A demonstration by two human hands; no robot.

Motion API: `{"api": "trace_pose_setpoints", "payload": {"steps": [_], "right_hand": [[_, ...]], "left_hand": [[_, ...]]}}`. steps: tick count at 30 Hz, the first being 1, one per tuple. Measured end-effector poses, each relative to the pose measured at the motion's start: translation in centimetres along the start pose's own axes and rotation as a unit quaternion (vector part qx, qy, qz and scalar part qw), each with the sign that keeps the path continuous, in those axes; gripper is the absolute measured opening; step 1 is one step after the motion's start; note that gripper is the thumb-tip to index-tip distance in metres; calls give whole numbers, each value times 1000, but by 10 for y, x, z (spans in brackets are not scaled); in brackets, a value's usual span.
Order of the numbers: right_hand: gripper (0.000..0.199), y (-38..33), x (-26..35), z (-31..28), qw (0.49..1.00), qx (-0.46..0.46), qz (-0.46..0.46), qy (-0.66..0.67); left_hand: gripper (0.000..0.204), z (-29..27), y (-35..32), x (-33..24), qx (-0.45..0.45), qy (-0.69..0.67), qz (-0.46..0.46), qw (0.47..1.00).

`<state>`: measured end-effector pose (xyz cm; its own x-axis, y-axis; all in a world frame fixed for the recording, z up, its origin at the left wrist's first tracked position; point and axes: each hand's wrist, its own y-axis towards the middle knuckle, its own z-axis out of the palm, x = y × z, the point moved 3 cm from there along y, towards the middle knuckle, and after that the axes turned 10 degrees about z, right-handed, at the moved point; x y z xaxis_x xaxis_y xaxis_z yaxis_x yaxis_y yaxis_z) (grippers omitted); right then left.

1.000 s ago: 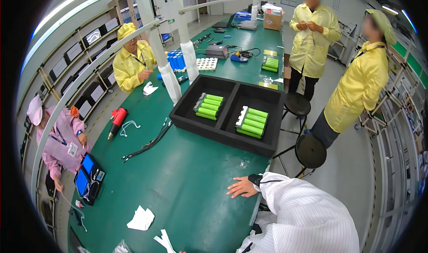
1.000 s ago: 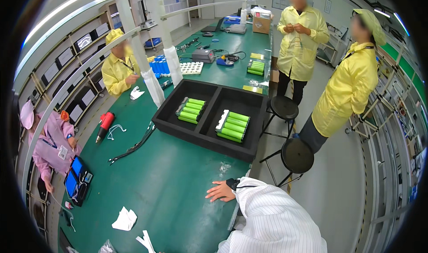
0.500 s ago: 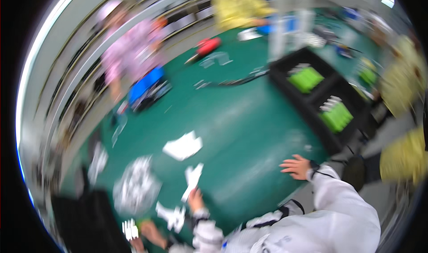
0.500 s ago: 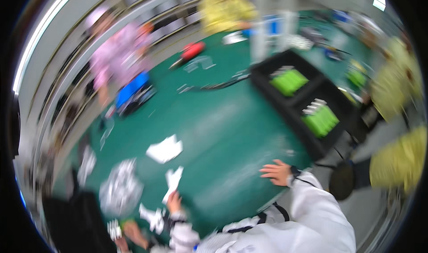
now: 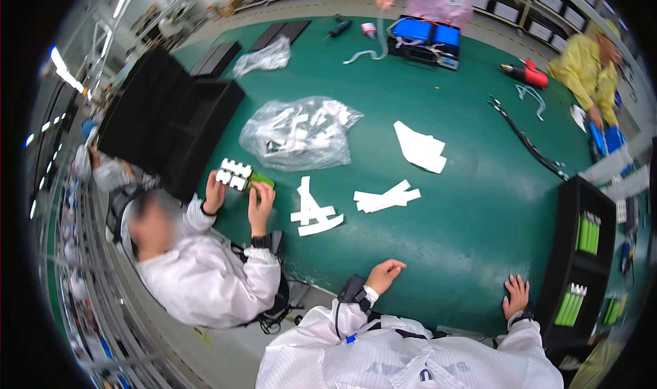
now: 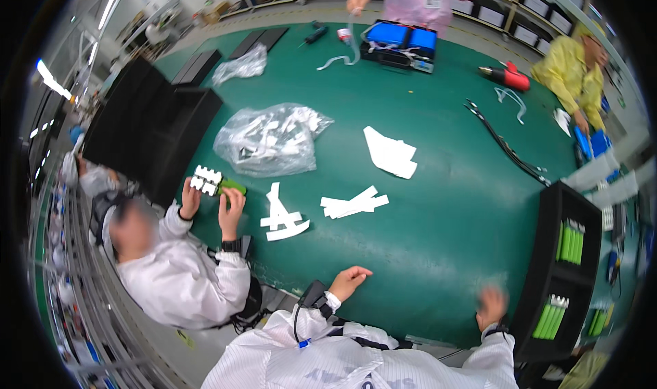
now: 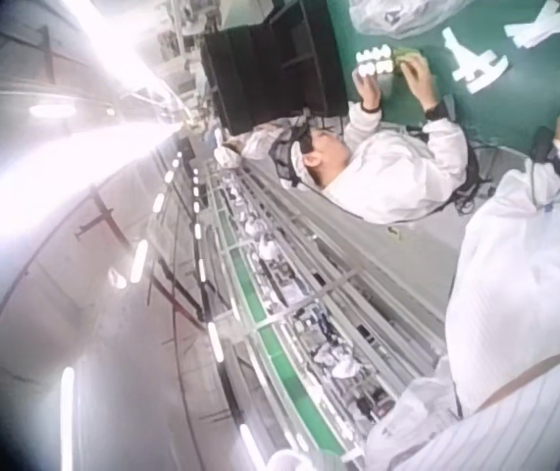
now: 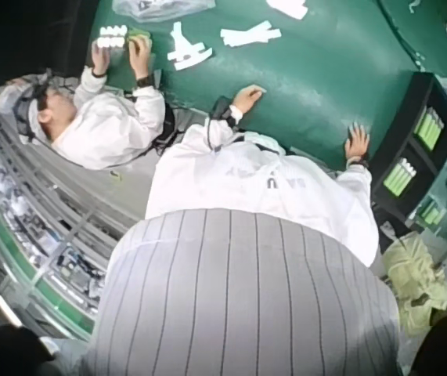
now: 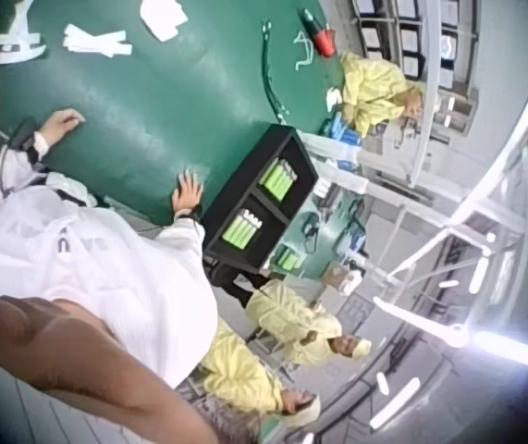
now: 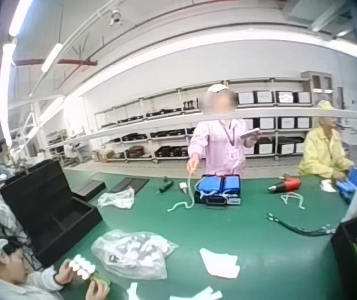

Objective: Assembling battery packs by placing batteries into holders and applying adhesive strips.

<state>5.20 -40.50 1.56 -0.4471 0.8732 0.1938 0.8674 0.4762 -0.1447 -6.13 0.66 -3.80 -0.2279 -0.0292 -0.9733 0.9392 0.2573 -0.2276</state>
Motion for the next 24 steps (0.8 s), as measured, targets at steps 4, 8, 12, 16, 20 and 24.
{"api": "trace_pose_setpoints", "payload": {"steps": [4, 8, 12, 16, 20, 24], "right_hand": [[40, -2, -15, 15, 1000, -18, 0, -21], [35, 57, 30, 21, 971, -186, 96, 117], [29, 137, 167, 18, 955, -139, -73, 253], [21, 139, 270, 41, 847, 73, -310, 426], [20, 83, 314, 73, 802, 215, -366, 419], [20, 35, 342, 83, 802, 220, -400, 385]], "left_hand": [[17, 0, -16, -4, 12, 33, -29, 999], [18, -8, -21, -2, -78, 11, -54, 995], [16, -10, -29, 5, -152, -8, -67, 986], [20, 8, -44, 7, -102, 63, -100, 988], [29, 14, -76, 12, -7, 233, -96, 968], [28, -7, -130, 18, 13, 156, -46, 987]]}}
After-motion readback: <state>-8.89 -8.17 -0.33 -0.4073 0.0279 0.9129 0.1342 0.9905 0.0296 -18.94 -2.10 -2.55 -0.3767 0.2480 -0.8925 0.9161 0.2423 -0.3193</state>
